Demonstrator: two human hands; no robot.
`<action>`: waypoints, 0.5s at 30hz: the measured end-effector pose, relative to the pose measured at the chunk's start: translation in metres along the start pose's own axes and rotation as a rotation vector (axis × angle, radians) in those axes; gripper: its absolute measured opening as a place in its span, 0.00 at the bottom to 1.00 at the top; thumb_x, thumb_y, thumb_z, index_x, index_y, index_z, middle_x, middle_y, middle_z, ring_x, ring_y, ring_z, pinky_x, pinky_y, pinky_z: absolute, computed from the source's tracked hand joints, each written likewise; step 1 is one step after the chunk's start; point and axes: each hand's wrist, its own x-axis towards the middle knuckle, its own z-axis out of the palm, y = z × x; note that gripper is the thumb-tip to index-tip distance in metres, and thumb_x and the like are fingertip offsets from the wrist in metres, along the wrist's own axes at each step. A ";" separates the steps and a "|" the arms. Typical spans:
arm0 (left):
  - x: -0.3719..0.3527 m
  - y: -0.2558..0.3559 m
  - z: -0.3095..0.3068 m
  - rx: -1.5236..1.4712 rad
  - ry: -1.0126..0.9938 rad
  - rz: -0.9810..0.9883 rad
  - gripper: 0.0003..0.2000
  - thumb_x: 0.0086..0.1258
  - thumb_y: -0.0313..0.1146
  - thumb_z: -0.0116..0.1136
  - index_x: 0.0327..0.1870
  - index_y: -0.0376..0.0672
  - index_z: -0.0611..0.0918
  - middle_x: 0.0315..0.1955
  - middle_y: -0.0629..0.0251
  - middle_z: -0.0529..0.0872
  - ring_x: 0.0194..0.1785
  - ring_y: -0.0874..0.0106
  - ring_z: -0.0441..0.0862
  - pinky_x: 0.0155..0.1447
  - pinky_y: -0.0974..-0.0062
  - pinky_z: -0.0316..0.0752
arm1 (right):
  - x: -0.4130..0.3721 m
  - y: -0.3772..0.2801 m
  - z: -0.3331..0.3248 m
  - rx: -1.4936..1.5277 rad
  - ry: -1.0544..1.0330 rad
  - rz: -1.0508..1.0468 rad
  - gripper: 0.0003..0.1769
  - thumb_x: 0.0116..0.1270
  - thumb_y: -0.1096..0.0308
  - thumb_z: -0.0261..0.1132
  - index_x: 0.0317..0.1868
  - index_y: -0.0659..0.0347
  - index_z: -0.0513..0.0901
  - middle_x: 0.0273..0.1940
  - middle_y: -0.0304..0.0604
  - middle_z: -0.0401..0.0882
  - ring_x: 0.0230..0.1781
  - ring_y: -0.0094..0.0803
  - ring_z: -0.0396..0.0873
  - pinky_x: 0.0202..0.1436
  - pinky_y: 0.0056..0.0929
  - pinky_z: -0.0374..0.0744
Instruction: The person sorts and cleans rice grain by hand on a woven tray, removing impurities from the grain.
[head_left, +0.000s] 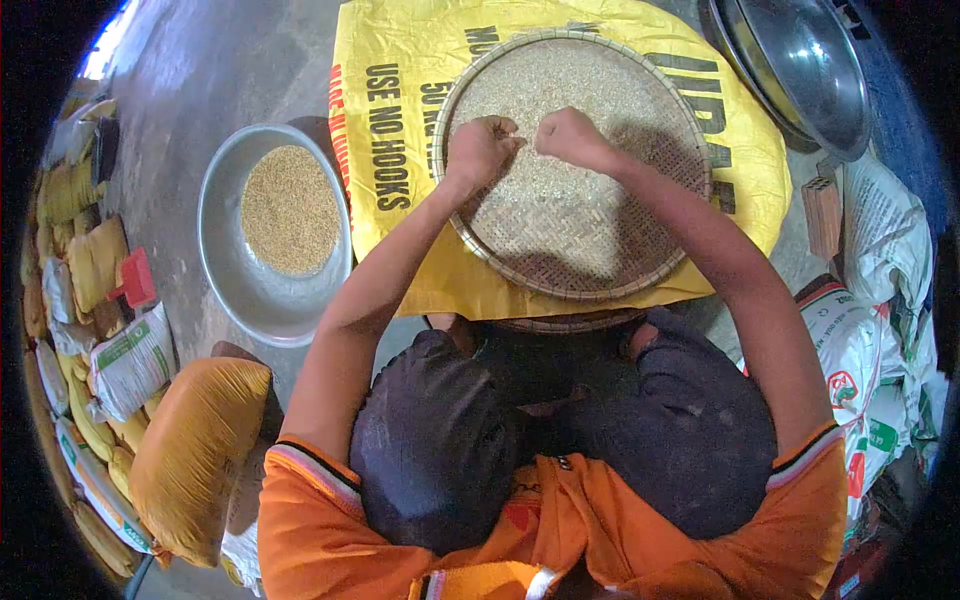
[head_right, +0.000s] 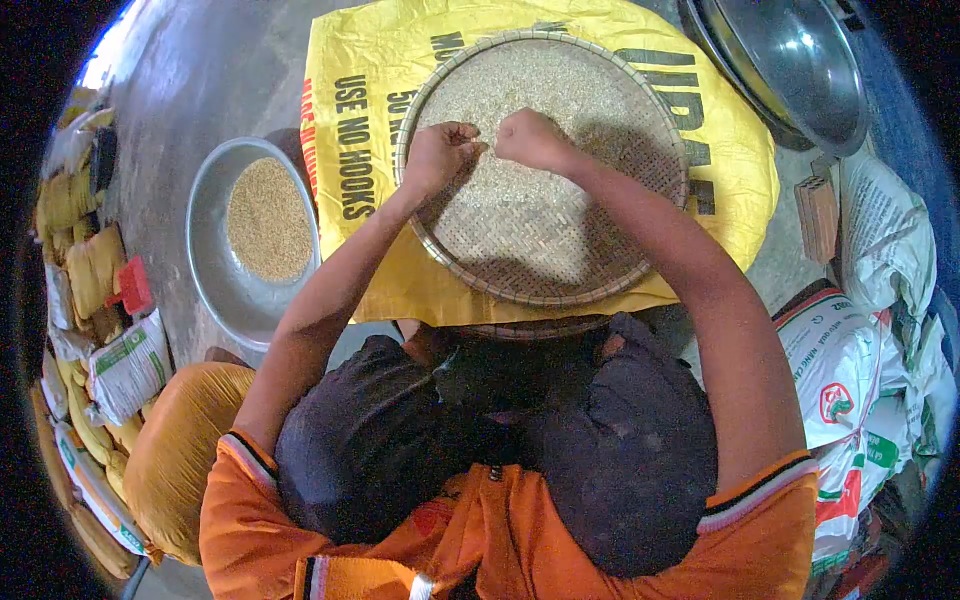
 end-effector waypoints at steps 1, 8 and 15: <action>0.000 -0.001 0.000 0.000 -0.001 0.000 0.11 0.63 0.33 0.68 0.40 0.35 0.84 0.24 0.64 0.86 0.23 0.80 0.78 0.29 0.77 0.73 | 0.000 -0.004 -0.003 0.001 0.000 0.001 0.07 0.53 0.67 0.63 0.26 0.63 0.81 0.23 0.46 0.80 0.24 0.34 0.79 0.33 0.39 0.79; -0.003 0.002 -0.001 0.087 -0.053 0.059 0.06 0.64 0.31 0.64 0.38 0.38 0.85 0.25 0.60 0.86 0.24 0.76 0.79 0.33 0.74 0.75 | 0.007 -0.010 -0.004 0.139 0.039 0.128 0.06 0.52 0.67 0.63 0.25 0.61 0.81 0.24 0.45 0.81 0.24 0.33 0.79 0.32 0.38 0.78; 0.001 0.010 -0.007 -0.627 -0.115 -0.262 0.06 0.67 0.29 0.60 0.32 0.36 0.84 0.20 0.70 0.80 0.22 0.80 0.73 0.27 0.81 0.67 | 0.010 0.004 0.004 -0.123 0.154 -0.080 0.05 0.54 0.69 0.62 0.26 0.60 0.81 0.26 0.45 0.82 0.28 0.43 0.81 0.36 0.41 0.78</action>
